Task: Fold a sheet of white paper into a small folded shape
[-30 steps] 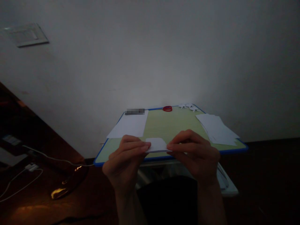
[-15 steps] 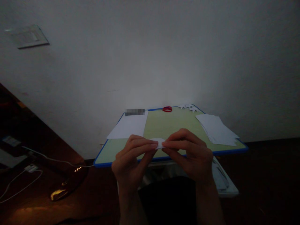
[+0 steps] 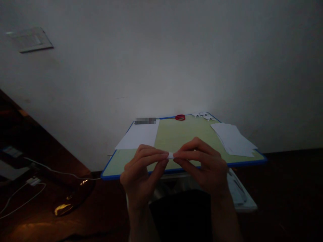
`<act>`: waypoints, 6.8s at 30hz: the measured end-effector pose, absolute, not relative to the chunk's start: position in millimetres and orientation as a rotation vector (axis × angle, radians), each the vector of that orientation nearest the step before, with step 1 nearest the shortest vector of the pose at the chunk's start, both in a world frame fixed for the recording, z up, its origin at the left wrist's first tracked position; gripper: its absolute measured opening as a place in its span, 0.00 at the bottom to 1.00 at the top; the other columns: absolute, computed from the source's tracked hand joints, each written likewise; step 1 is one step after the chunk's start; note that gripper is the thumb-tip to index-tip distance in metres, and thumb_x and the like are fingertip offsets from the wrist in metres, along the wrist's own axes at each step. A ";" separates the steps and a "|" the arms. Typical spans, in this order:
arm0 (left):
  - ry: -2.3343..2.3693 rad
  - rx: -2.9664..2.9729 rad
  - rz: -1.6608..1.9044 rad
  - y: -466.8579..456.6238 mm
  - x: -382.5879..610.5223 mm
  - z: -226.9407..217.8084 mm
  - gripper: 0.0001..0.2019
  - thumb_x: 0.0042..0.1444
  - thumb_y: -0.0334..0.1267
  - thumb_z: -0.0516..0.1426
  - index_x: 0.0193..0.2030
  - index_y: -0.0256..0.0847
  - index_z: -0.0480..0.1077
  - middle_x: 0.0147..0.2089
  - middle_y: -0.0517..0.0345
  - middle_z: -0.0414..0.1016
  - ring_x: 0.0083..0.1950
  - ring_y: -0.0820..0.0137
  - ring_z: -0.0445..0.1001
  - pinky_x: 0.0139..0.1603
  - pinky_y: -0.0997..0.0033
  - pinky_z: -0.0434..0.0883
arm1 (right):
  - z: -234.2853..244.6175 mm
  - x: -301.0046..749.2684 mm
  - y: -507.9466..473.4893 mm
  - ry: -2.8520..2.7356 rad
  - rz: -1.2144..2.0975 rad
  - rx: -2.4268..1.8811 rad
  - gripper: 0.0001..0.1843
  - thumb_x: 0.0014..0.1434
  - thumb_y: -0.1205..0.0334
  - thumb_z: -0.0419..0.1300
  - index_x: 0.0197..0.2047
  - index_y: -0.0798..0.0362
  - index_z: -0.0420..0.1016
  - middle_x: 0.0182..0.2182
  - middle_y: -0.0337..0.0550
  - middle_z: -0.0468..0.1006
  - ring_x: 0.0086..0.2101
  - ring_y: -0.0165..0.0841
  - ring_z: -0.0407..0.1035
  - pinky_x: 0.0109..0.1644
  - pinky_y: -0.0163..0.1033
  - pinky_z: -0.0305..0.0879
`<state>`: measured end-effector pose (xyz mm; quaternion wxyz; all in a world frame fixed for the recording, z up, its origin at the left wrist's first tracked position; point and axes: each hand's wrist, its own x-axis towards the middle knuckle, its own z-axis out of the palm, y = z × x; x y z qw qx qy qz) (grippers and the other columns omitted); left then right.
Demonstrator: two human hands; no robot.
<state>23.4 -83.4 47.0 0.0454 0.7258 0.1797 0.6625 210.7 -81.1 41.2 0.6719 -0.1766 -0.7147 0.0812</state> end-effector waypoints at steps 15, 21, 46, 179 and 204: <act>0.651 2.188 1.836 -89.8 25.3 44.2 0.10 0.65 0.21 0.63 0.45 0.42 0.77 0.39 0.59 0.78 0.41 0.70 0.75 0.42 0.67 0.72 | 47.4 213.0 -80.1 -1.672 0.106 -0.437 0.07 0.63 0.75 0.69 0.39 0.53 0.81 0.33 0.40 0.79 0.37 0.33 0.71 0.41 0.42 0.68; 0.702 2.112 1.860 -91.1 19.5 43.3 0.07 0.68 0.25 0.62 0.45 0.42 0.77 0.39 0.60 0.76 0.41 0.71 0.74 0.42 0.70 0.71 | 46.7 220.7 -77.2 -1.670 0.111 -0.433 0.08 0.62 0.75 0.68 0.36 0.53 0.79 0.31 0.39 0.78 0.34 0.33 0.70 0.39 0.42 0.66; 0.918 2.205 1.628 -77.1 44.8 37.1 0.36 0.62 0.37 0.71 0.75 0.52 0.67 0.66 0.48 0.80 0.59 0.59 0.81 0.55 0.58 0.81 | 40.5 210.3 -78.2 -1.420 0.369 -0.604 0.07 0.67 0.67 0.70 0.46 0.46 0.85 0.40 0.38 0.80 0.41 0.32 0.77 0.43 0.39 0.75; 1.293 1.686 1.850 -70.3 58.0 40.1 0.28 0.71 0.59 0.55 0.25 0.43 0.60 0.21 0.65 0.61 0.24 0.73 0.59 0.24 0.73 0.58 | 38.1 165.1 -75.1 -1.460 0.251 -0.861 0.18 0.76 0.56 0.56 0.31 0.49 0.71 0.23 0.34 0.73 0.23 0.28 0.63 0.29 0.35 0.57; 1.318 1.730 1.772 -60.4 53.9 34.6 0.26 0.72 0.60 0.55 0.28 0.43 0.64 0.24 0.65 0.66 0.27 0.71 0.64 0.28 0.72 0.61 | 25.9 173.9 -62.0 -1.518 0.210 -0.882 0.21 0.75 0.48 0.59 0.32 0.50 0.77 0.21 0.34 0.74 0.21 0.28 0.64 0.31 0.35 0.58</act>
